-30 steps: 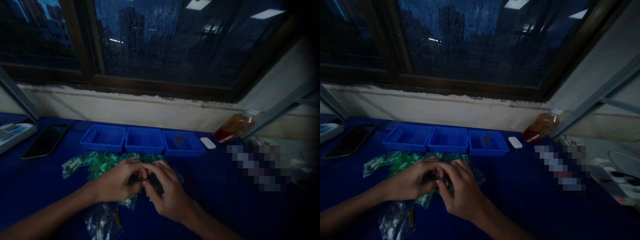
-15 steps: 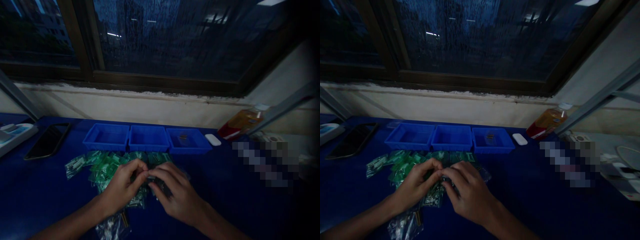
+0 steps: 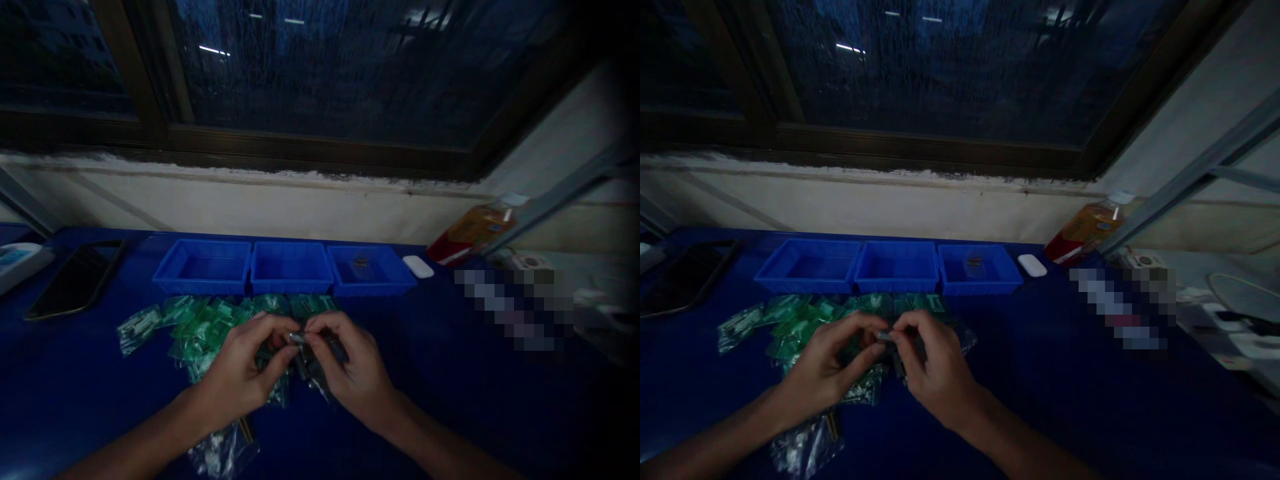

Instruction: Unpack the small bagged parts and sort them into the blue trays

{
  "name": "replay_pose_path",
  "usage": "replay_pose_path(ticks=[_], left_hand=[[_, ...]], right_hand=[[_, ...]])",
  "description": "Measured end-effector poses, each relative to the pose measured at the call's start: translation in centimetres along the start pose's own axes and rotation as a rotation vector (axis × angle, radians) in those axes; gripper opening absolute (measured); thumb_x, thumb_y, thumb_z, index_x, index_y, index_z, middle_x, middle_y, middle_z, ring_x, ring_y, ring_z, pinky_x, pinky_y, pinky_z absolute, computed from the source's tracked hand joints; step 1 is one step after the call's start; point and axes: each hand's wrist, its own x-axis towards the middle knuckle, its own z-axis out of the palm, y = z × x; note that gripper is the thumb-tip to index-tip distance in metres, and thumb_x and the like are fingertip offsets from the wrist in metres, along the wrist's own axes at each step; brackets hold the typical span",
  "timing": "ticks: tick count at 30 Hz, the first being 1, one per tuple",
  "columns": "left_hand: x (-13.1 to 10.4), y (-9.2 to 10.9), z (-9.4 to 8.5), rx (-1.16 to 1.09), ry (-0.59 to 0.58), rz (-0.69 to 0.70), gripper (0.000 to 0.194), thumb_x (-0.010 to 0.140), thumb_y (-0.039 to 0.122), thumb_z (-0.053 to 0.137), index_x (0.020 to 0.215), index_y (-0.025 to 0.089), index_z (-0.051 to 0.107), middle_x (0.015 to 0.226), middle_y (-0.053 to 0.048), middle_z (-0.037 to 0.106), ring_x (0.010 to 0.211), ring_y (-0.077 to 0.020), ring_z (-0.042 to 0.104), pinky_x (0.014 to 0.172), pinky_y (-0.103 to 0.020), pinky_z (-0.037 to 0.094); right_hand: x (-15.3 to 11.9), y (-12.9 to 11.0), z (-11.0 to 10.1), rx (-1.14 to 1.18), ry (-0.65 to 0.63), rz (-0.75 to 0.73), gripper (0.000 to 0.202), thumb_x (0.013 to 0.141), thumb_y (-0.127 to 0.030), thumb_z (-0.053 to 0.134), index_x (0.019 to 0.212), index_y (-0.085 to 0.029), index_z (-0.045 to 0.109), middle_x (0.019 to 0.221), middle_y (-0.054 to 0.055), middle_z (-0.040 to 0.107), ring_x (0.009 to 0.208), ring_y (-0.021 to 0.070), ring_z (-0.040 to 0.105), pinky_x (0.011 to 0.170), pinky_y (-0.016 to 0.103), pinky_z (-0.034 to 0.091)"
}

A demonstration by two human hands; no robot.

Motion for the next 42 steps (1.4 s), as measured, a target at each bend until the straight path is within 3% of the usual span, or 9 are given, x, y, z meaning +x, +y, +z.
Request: replay_pose_path(ticks=[8,14,21,23,26,28,34,38,42], left_hand=[[0.5,0.6,-0.8,0.192,0.084,0.112,0.014,0.083,0.022,0.046,0.072,0.016,0.053,0.061,0.001,0.052,0.058,-0.0097,0.048,0.053,-0.022,0.038],[0.6,0.2,-1.1,0.255,0.009,0.134,0.028,0.087,0.025,0.039,0.062,0.015,0.048,0.056,0.002,0.045,0.055,-0.0093,0.044,0.055,-0.024,0.035],[4.3,1.1,-3.7,0.381,0.161,0.147,0.028,0.087,0.031,0.037,0.079,0.015,0.058,0.076,-0.003,0.059,0.072,-0.0134,0.053,0.067,-0.026,0.041],[5.5,1.7,-5.0,0.435,0.026,0.124,0.027,0.086,0.032,0.038,0.085,0.017,0.060,0.079,-0.003,0.062,0.071,-0.0131,0.055,0.065,-0.025,0.041],[6.5,2.1,-6.6,0.489,-0.398,0.085,0.025,0.082,0.035,0.043,0.089,0.022,0.063,0.080,-0.002,0.065,0.068,-0.0133,0.057,0.062,-0.024,0.041],[6.6,2.1,-7.0,0.585,-0.525,-0.009,0.026,0.078,0.042,0.049,0.084,0.022,0.065,0.075,-0.003,0.066,0.061,-0.0142,0.057,0.058,-0.025,0.041],[5.5,2.6,-5.7,1.041,-0.559,-0.257,0.050,0.055,0.054,0.065,0.087,0.015,0.066,0.088,-0.016,0.065,0.075,-0.0279,0.060,0.063,-0.036,0.044],[4.6,3.0,-5.4,1.095,-0.547,-0.200,0.038,0.067,0.039,0.054,0.094,0.015,0.066,0.091,-0.018,0.065,0.077,-0.0273,0.060,0.064,-0.035,0.044],[3.9,2.3,-5.9,1.061,-0.380,-0.176,0.031,0.067,0.026,0.047,0.087,0.013,0.068,0.086,-0.018,0.066,0.076,-0.0271,0.061,0.064,-0.034,0.043]], right_hand=[[-0.3,0.5,0.7,-0.068,-0.047,-0.158,0.022,0.077,-0.013,0.055,0.097,-0.019,0.049,0.082,0.002,0.057,0.074,0.0118,0.056,0.065,0.026,0.048],[0.5,0.1,0.2,-0.220,-0.064,-0.251,0.015,0.078,-0.017,0.053,0.092,-0.017,0.053,0.084,0.005,0.057,0.078,0.0153,0.053,0.070,0.032,0.045],[5.5,3.8,-1.1,-0.557,0.112,-0.099,0.014,0.079,-0.029,0.051,0.080,-0.017,0.059,0.085,0.007,0.058,0.088,0.0203,0.048,0.076,0.036,0.037],[6.7,5.1,-0.9,-0.649,0.123,-0.034,0.016,0.078,-0.031,0.052,0.078,-0.017,0.061,0.085,0.007,0.058,0.090,0.0219,0.047,0.074,0.036,0.035],[7.5,6.0,-0.2,-0.731,0.118,0.029,0.019,0.077,-0.034,0.053,0.075,-0.018,0.062,0.085,0.007,0.059,0.091,0.0238,0.045,0.073,0.036,0.033],[7.6,6.1,0.2,-0.767,0.130,0.037,0.022,0.078,-0.037,0.050,0.074,-0.019,0.062,0.086,0.007,0.059,0.093,0.0251,0.045,0.074,0.037,0.031],[7.3,5.1,1.5,-0.761,0.230,-0.033,0.028,0.081,-0.041,0.046,0.083,-0.019,0.062,0.088,0.007,0.061,0.098,0.0264,0.044,0.078,0.039,0.029],[7.2,3.7,2.4,-0.665,0.262,-0.082,0.027,0.082,-0.038,0.045,0.085,-0.018,0.061,0.087,0.008,0.062,0.095,0.0245,0.046,0.080,0.037,0.031],[7.3,2.6,3.1,-0.511,0.237,-0.106,0.025,0.082,-0.036,0.044,0.081,-0.018,0.061,0.079,0.005,0.063,0.084,0.0196,0.052,0.078,0.032,0.035]])
